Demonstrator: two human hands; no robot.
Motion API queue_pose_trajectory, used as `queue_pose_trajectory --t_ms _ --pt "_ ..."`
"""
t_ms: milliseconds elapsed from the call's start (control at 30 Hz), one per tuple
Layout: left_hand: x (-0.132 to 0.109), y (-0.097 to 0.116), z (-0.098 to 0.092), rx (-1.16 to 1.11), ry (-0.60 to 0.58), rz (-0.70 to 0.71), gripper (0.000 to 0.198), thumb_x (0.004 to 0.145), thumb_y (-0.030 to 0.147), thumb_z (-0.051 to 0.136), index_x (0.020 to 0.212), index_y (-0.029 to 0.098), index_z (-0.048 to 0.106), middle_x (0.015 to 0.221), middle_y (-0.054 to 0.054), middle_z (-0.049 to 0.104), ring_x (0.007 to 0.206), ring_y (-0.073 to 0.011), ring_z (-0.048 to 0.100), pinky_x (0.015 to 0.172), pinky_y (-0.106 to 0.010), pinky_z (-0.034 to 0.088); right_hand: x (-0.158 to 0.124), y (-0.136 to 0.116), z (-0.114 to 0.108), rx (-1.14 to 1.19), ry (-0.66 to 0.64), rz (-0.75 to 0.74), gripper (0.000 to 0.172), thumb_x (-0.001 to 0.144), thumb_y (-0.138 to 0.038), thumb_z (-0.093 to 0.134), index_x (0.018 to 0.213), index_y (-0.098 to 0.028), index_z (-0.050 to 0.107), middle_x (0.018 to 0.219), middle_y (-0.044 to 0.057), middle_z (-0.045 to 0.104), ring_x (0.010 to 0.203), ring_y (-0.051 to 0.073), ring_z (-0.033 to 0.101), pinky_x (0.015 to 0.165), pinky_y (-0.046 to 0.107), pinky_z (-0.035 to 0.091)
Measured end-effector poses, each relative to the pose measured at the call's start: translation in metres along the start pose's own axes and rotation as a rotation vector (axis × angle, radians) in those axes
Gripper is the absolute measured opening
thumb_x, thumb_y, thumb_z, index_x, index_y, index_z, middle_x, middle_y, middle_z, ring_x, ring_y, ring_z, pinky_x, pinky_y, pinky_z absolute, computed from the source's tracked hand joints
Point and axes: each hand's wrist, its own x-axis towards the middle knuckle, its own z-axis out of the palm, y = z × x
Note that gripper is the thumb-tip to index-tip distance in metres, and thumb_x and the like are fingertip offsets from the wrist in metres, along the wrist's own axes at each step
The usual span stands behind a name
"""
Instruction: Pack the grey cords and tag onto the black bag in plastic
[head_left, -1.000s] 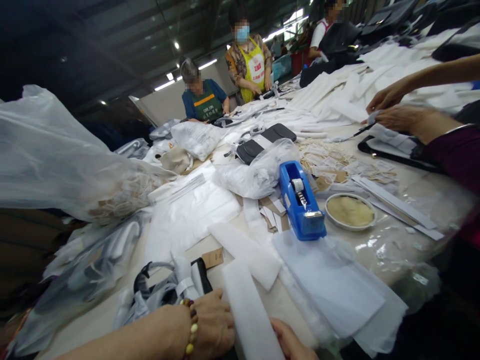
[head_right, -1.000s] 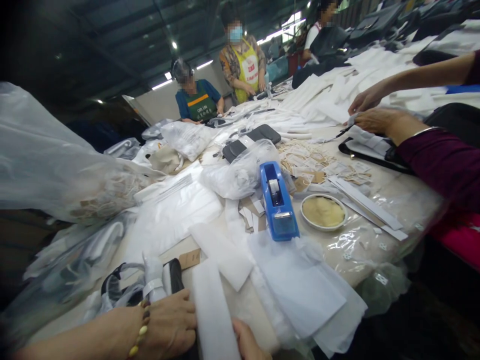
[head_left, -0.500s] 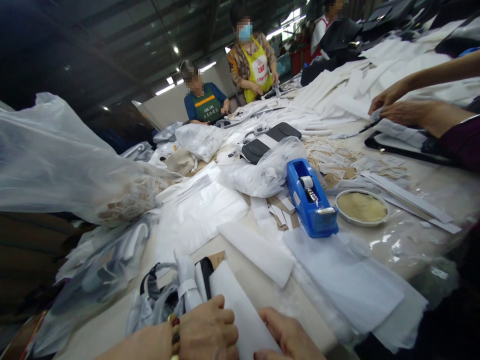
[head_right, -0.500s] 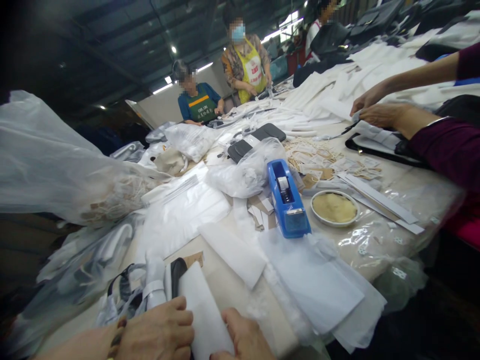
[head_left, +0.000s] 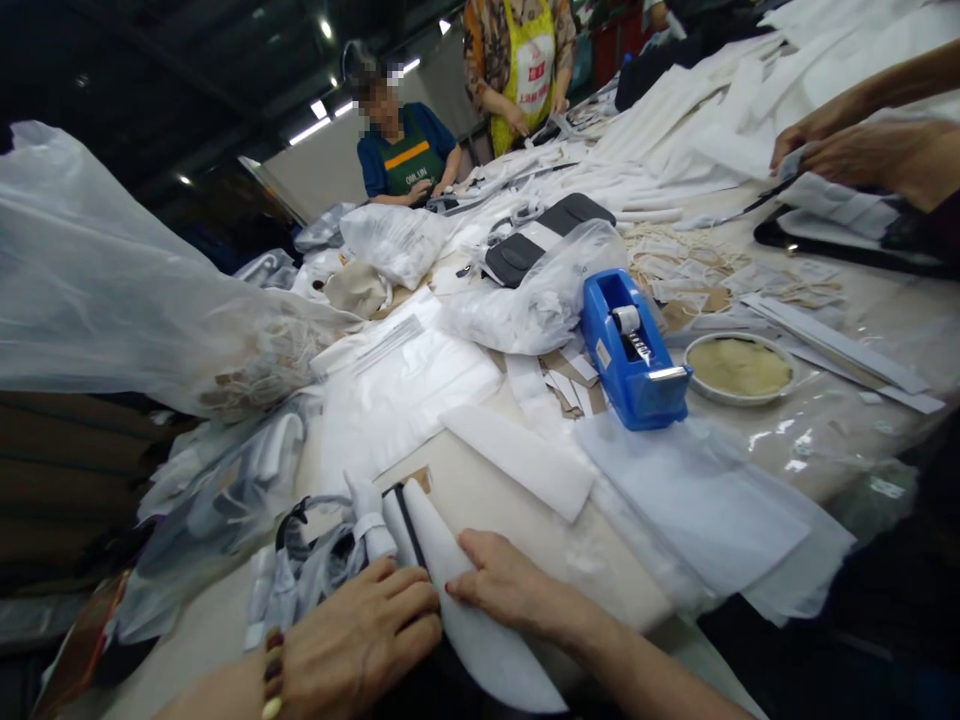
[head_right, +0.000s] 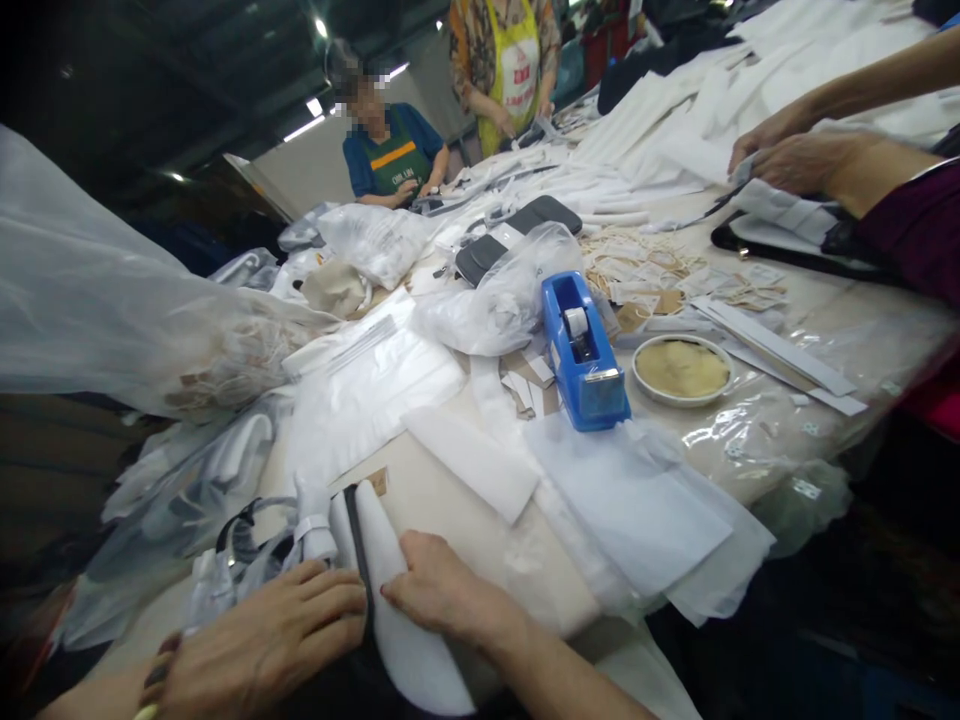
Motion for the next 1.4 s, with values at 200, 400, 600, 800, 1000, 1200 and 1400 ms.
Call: queue_pose_trajectory --t_ms 200,400,600,800,1000,1200,1400 --pt "-0.026 0.010 0.013 -0.003 0.141 -0.093 0.022 0.075 0.002 0.046 0.084 0.021 0.051 0.090 0.000 0.061 0.083 -0.0176 0.051 0.083 -0.034 0.031 0.001 0.003 0.004 -0.112 0.016 0.010 0.010 0.068 -0.022 0.055 0.071 -0.017 0.046 0.075 0.001 0.050 0.070 0.014 0.045 0.060 0.025 0.029" --pt "-0.012 -0.006 0.018 -0.037 -0.056 -0.040 0.022 0.071 0.014 0.055 0.091 0.020 0.051 0.111 -0.004 0.058 0.100 -0.0221 0.051 0.090 -0.038 0.034 0.001 0.005 0.009 -0.125 0.020 0.015 0.010 0.067 -0.021 0.052 0.075 -0.016 0.050 0.077 0.002 0.054 0.070 0.014 0.047 0.059 0.024 0.031" --pt "0.026 -0.002 -0.008 0.014 -0.420 -0.064 0.052 0.050 0.010 0.072 0.097 0.014 0.052 0.100 -0.006 0.061 0.088 -0.0233 0.057 0.082 -0.034 0.046 -0.002 0.006 0.011 -0.180 0.018 0.022 0.018 0.071 -0.016 0.046 0.087 -0.012 0.055 0.088 0.010 0.061 0.076 0.017 0.052 0.065 0.026 0.035" --pt "0.049 -0.002 -0.012 0.119 -0.534 -0.061 0.076 0.034 0.015 0.087 0.101 0.013 0.053 0.104 -0.009 0.061 0.089 -0.0255 0.058 0.087 -0.040 0.045 -0.008 0.005 0.008 -0.198 -0.023 -0.004 0.022 0.073 -0.012 0.042 0.091 -0.011 0.055 0.097 0.015 0.062 0.083 0.021 0.055 0.069 0.029 0.037" --pt "0.048 -0.023 0.018 0.171 -0.428 0.068 0.074 0.025 0.033 0.089 0.089 0.012 0.058 0.090 -0.007 0.063 0.077 -0.0233 0.057 0.078 -0.034 0.046 -0.005 0.007 0.011 -0.171 -0.015 -0.002 0.025 0.070 -0.009 0.043 0.092 -0.011 0.054 0.099 0.015 0.062 0.086 0.021 0.057 0.069 0.028 0.037" --pt "0.036 -0.031 0.043 0.134 -0.315 -0.004 0.041 0.049 0.033 0.081 0.077 0.015 0.058 0.082 -0.004 0.061 0.074 -0.0196 0.053 0.076 -0.034 0.043 -0.007 0.003 0.017 -0.061 -0.023 -0.011 0.023 0.066 -0.010 0.048 0.088 -0.014 0.053 0.092 0.008 0.063 0.078 0.017 0.055 0.061 0.023 0.034" --pt "0.023 -0.029 0.024 0.085 -0.191 -0.054 0.027 0.069 0.036 0.069 0.086 0.018 0.059 0.088 -0.004 0.060 0.085 -0.0211 0.055 0.083 -0.040 0.043 0.013 -0.007 0.039 -0.015 0.002 0.096 0.019 0.067 -0.007 0.048 0.084 -0.013 0.051 0.092 0.009 0.063 0.080 0.017 0.056 0.061 0.023 0.034"
